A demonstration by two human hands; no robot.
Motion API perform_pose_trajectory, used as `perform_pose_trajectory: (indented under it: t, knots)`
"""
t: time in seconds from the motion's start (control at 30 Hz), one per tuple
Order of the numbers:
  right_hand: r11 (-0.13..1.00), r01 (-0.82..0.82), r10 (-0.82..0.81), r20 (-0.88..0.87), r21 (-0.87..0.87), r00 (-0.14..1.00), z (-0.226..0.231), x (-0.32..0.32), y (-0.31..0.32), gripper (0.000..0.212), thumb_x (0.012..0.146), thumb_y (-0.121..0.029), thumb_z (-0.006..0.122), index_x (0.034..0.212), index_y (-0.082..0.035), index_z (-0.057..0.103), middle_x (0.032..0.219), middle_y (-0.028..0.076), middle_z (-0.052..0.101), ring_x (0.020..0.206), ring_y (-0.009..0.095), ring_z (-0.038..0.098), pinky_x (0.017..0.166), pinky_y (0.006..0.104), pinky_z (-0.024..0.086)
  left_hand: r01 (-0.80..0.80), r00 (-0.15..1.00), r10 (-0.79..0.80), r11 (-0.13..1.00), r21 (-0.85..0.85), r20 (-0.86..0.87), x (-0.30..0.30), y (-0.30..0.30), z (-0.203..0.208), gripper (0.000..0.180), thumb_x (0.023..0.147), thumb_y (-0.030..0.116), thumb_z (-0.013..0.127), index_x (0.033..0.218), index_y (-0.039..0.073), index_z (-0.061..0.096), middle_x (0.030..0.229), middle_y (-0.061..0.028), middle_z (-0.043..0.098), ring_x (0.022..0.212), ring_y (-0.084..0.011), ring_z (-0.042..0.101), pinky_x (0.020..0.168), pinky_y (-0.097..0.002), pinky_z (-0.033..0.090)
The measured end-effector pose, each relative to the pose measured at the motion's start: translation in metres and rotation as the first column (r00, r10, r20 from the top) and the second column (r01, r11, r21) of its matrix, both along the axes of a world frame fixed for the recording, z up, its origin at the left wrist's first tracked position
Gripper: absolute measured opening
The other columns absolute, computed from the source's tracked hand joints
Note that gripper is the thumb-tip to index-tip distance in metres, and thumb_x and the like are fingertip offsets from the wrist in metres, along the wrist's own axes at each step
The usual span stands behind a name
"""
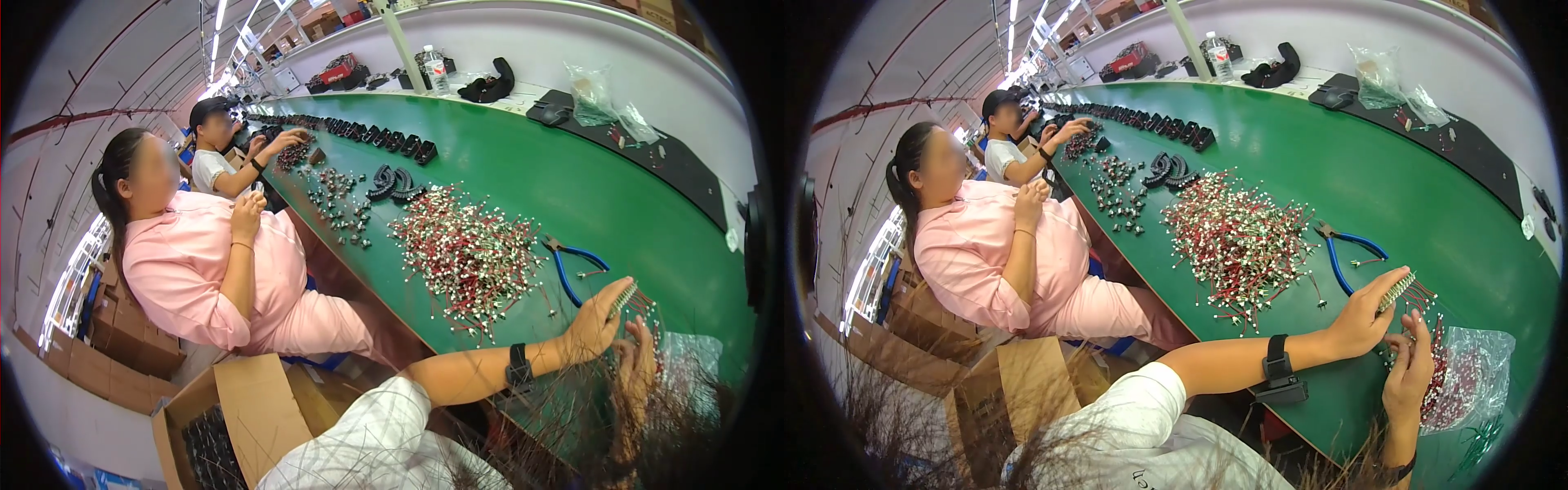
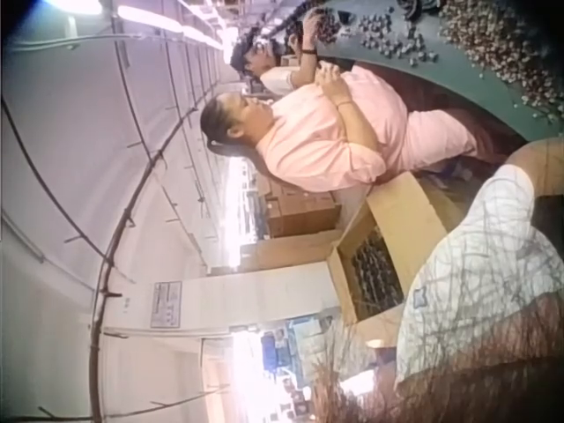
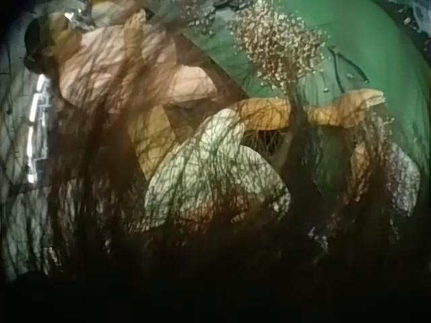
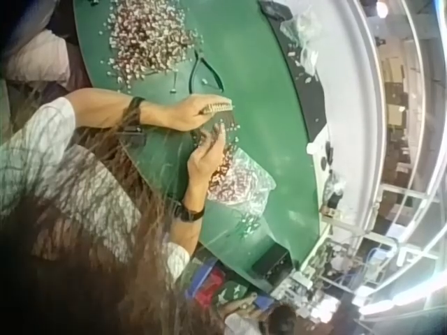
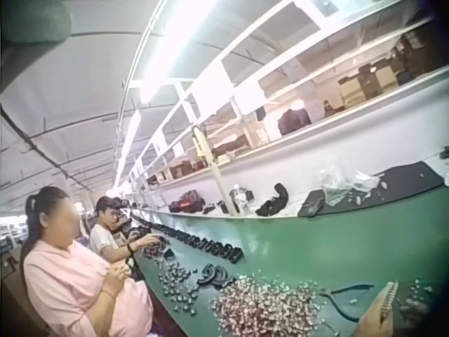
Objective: Assembling small red and green electronic components onto a mounting strip at a factory workbench.
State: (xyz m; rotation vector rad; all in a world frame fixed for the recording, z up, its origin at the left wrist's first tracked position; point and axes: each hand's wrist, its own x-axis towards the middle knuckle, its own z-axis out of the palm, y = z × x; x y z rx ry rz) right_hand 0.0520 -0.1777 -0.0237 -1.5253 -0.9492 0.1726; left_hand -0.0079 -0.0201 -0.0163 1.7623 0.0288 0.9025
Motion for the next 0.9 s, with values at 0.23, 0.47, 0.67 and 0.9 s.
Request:
perform_pose_trajectory:
  t: [0.23, 0.47, 0.67, 0.9]
  knots:
    - [0.989, 0.033, -0.032, 0.014, -0.143, 0.999, 0.009, 0.001, -0.011, 0.035, 0.1, 0.005, 0.041, 0.133, 0.003, 0.054, 0.113, 0.016, 0.065, 0.089, 0.019, 0.066, 0.083, 0.0299, 0.053, 0.008, 1.0, -0.008, 1.0, -0.013, -0.01, -0.001, 0.001, 0.0, 0.057, 0.09, -0.005, 0.052, 0.146, -0.002, 0.04, 0.142, -0.0256, 0.05, 0.132, -0.0403, 0.05, 0.109, -0.0414, 0.041]
    - [0.984, 0.108, -0.065, 0.277, -0.142, 0.959, 0.01, 0.007, -0.011, 0.038, 0.097, 0.006, 0.04, 0.133, 0.003, 0.055, 0.091, 0.009, 0.061, 0.078, 0.015, 0.054, 0.073, 0.0278, 0.045, -0.018, 0.999, 0.019, 0.999, 0.033, -0.029, 0.003, 0.0, -0.004, 0.056, 0.091, -0.004, 0.051, 0.145, -0.006, 0.039, 0.144, -0.0292, 0.048, 0.134, -0.041, 0.048, 0.11, -0.0403, 0.04]
    - [0.974, 0.213, -0.184, 0.273, -0.081, 0.944, 0.012, 0.01, -0.009, 0.043, 0.097, 0.002, 0.038, 0.138, 0.002, 0.051, 0.095, 0.009, 0.058, 0.08, 0.016, 0.053, 0.072, 0.0283, 0.043, -0.007, 0.999, 0.008, 0.999, 0.039, -0.039, 0.003, 0.0, -0.005, 0.056, 0.091, -0.004, 0.052, 0.146, -0.006, 0.04, 0.145, -0.0291, 0.047, 0.136, -0.0402, 0.046, 0.111, -0.0394, 0.039]
    - [0.995, 0.094, -0.094, 0.001, -0.032, 0.996, 0.008, 0.005, -0.009, 0.042, 0.101, 0.001, 0.036, 0.14, 0.001, 0.05, 0.11, 0.011, 0.061, 0.066, 0.008, 0.046, 0.059, 0.0243, 0.04, 0.0, 0.999, 0.001, 0.999, 0.05, -0.032, 0.003, 0.001, -0.007, 0.056, 0.091, -0.005, 0.051, 0.145, -0.006, 0.041, 0.146, -0.0279, 0.046, 0.137, -0.0398, 0.046, 0.112, -0.0394, 0.038]
